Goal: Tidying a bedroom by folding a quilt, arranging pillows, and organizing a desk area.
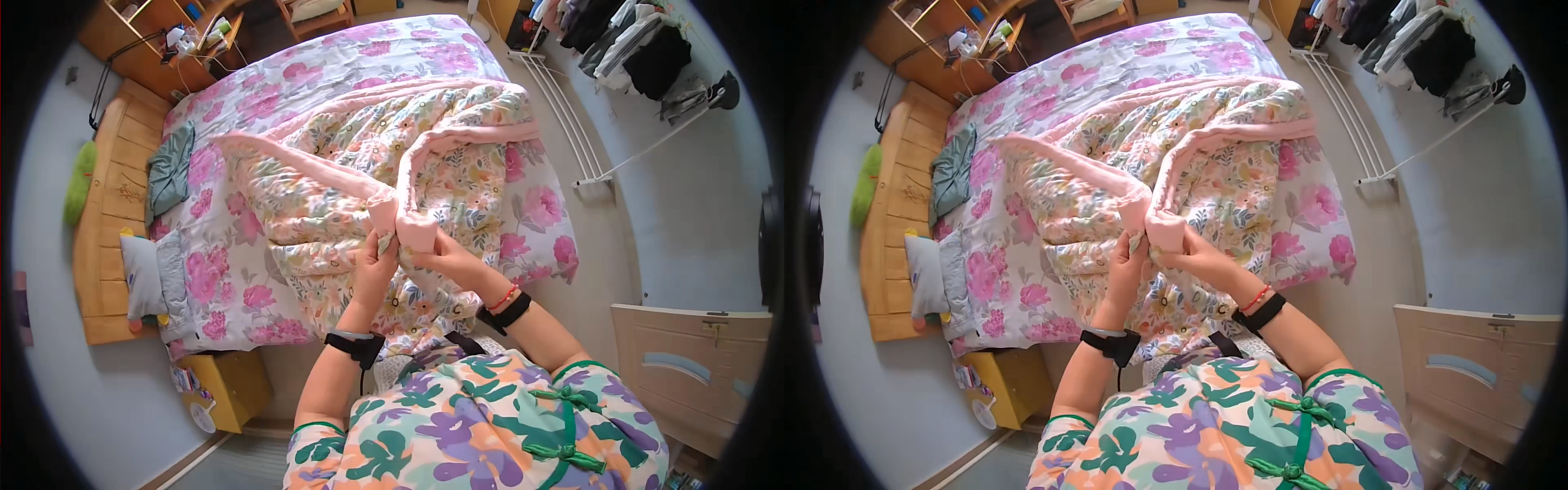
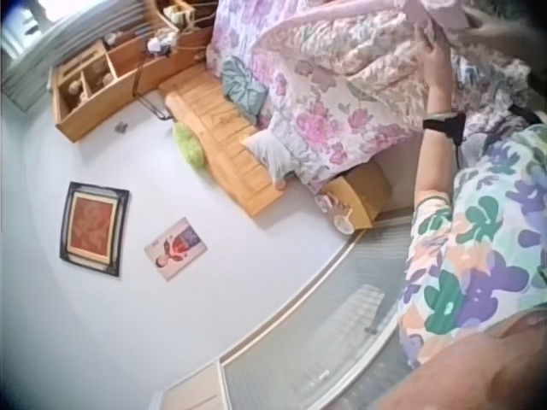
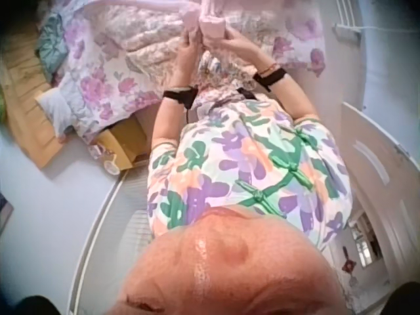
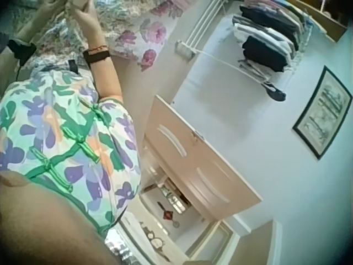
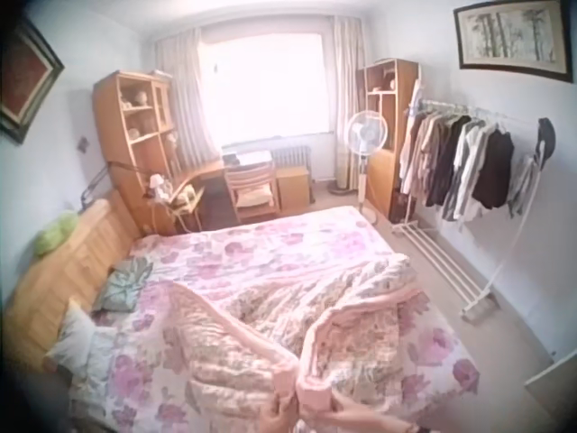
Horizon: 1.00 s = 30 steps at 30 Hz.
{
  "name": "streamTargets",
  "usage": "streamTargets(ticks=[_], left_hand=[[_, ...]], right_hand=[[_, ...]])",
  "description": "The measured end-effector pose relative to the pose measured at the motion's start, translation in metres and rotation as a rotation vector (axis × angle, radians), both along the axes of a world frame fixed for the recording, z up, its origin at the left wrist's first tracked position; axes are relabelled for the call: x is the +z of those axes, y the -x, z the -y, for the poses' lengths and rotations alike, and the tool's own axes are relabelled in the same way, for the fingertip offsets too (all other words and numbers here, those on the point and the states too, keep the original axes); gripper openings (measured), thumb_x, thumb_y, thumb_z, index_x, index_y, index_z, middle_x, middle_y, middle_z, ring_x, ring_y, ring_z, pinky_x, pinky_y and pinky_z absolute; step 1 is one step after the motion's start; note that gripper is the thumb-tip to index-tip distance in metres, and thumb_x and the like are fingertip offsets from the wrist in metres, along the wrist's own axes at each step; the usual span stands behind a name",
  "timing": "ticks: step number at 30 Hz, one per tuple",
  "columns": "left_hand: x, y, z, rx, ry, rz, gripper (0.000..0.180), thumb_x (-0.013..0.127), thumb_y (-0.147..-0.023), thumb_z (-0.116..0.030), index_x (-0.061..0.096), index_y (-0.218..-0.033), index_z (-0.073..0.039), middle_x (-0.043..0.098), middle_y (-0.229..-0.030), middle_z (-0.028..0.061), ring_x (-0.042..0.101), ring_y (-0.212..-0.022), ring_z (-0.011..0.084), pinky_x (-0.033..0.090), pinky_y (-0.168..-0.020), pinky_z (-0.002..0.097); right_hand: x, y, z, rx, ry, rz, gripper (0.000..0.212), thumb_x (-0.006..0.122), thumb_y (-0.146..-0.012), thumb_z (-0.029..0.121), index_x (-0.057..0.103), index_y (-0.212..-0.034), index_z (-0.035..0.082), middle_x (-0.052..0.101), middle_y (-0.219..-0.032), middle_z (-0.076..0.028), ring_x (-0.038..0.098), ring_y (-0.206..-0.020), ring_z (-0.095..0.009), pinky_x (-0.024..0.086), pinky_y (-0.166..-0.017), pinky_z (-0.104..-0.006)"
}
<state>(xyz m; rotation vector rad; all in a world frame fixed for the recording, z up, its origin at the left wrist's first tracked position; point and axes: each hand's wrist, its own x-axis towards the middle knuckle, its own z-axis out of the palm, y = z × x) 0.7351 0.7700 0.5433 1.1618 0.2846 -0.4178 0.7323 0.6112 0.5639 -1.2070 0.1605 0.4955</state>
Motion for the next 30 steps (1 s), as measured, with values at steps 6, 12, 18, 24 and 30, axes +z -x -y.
streamTargets(ticks=[6,12,18,24,30], left_hand=[[-0.025,0.017,-0.014,-0.123,-0.179,0.081,0.024,0.053,-0.087,-0.013,0.056,-0.108,-0.004,0.051,-0.07,-0.005,0.041,-0.057,0.0016,0.032,-0.049,0.0188],[-0.019,0.012,-0.027,-0.195,-0.422,0.383,0.026,0.056,-0.077,-0.003,0.057,-0.103,0.0,0.061,-0.082,0.0152,0.059,-0.072,0.0209,0.044,-0.064,0.0287],[-0.012,0.029,-0.04,-0.173,-0.843,0.605,0.035,0.052,-0.077,-0.002,0.052,-0.112,-0.005,0.056,-0.099,0.0171,0.056,-0.083,0.0298,0.045,-0.07,0.0362],[-0.087,0.161,-0.071,-0.424,-0.935,0.618,0.048,0.053,-0.078,-0.009,0.039,-0.125,-0.004,0.042,-0.121,0.0225,0.044,-0.106,0.0387,0.039,-0.088,0.0412],[-0.166,0.22,-0.105,-0.54,-0.934,0.342,0.061,0.059,-0.079,-0.023,0.03,-0.13,-0.003,0.038,-0.125,0.0252,0.038,-0.115,0.0415,0.037,-0.092,0.0406]], right_hand=[[-0.026,0.002,-0.006,0.092,0.251,-0.063,0.063,0.048,-0.09,0.022,0.012,-0.139,0.003,0.051,-0.073,0.002,0.041,-0.06,-0.004,0.036,-0.053,-0.0197],[-0.001,-0.035,-0.027,0.346,0.711,0.271,0.067,0.06,-0.083,0.027,0.026,-0.135,0.003,0.058,-0.092,-0.005,0.052,-0.079,-0.008,0.043,-0.067,-0.0231],[-0.047,-0.087,-0.043,0.414,0.535,-0.034,0.027,0.053,-0.085,0.025,0.056,-0.103,0.005,0.057,-0.087,-0.003,0.053,-0.074,-0.009,0.044,-0.063,-0.0239],[0.059,-0.171,-0.058,0.438,0.316,0.272,0.027,0.053,-0.084,0.016,0.054,-0.106,0.0,0.059,-0.097,-0.007,0.057,-0.079,-0.015,0.048,-0.066,-0.0273],[0.174,-0.259,-0.048,0.487,0.909,1.547,0.023,0.055,-0.08,0.019,0.058,-0.095,0.002,0.059,-0.089,-0.011,0.059,-0.082,-0.023,0.049,-0.07,-0.0328]])
